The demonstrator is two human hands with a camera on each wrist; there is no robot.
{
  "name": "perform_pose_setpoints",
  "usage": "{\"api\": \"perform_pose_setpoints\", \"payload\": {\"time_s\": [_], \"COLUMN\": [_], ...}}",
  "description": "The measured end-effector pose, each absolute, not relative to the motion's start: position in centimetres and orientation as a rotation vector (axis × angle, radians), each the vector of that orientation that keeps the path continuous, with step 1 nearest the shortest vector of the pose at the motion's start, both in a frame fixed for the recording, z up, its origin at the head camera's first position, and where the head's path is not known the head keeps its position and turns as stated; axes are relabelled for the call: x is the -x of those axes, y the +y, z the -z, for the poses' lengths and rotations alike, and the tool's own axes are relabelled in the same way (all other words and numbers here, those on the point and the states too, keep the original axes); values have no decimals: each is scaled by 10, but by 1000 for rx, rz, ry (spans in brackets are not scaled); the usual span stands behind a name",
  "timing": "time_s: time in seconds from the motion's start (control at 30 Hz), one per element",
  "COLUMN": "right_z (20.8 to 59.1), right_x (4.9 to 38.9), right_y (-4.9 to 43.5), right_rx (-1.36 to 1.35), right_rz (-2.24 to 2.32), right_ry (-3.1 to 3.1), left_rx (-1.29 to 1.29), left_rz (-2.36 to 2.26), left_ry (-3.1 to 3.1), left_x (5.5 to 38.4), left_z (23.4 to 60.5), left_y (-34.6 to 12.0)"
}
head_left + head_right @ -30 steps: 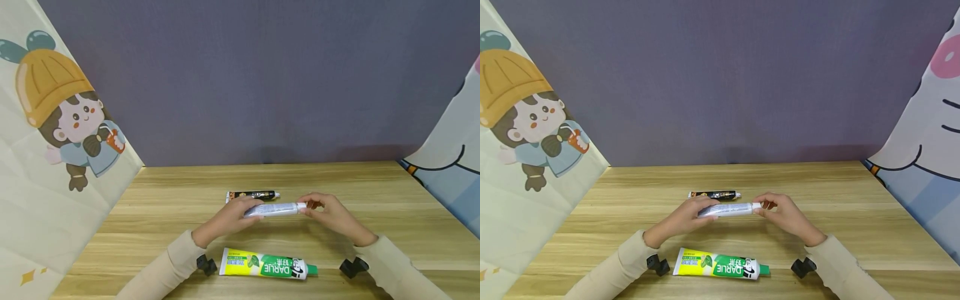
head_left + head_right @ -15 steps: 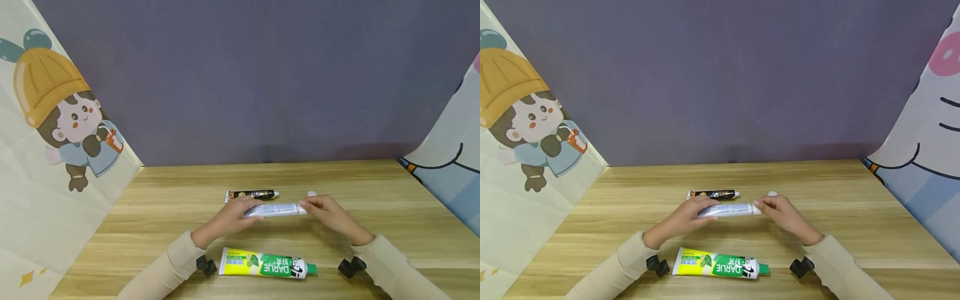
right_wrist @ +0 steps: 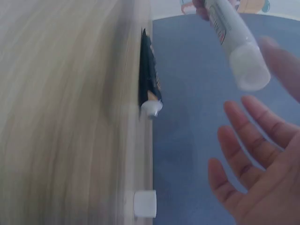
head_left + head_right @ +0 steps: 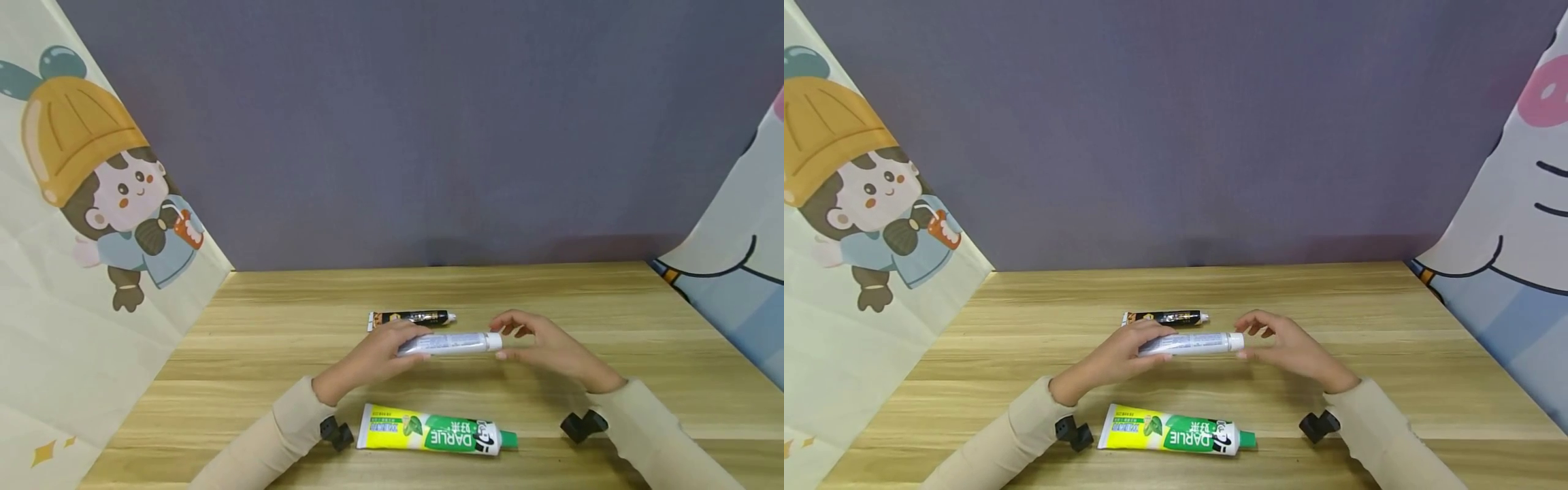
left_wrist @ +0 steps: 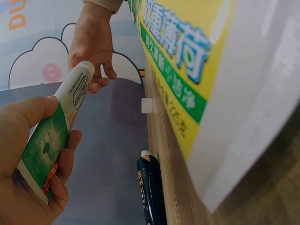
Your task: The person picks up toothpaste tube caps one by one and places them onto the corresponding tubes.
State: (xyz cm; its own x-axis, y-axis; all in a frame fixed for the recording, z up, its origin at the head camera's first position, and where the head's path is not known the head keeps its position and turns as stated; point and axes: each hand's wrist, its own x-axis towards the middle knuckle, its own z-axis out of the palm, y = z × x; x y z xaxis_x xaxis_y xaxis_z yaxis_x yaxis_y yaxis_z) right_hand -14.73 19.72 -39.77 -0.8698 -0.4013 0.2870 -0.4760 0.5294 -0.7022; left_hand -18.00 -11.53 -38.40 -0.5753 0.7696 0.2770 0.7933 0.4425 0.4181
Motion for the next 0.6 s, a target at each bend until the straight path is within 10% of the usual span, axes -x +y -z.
{"api": "perform_pose_setpoints", "payload": {"time_s": [0.6], "right_z": [400], "right_x": [167], "right_y": [205], "right_rx": [-958], "right_rz": [-1169], "right_ry": [-2508], "left_rx": [1389], "left_rz": [775], "left_ry": [-2636], "left_x": [191], "left_z": [383], "left_y": [-107]}}
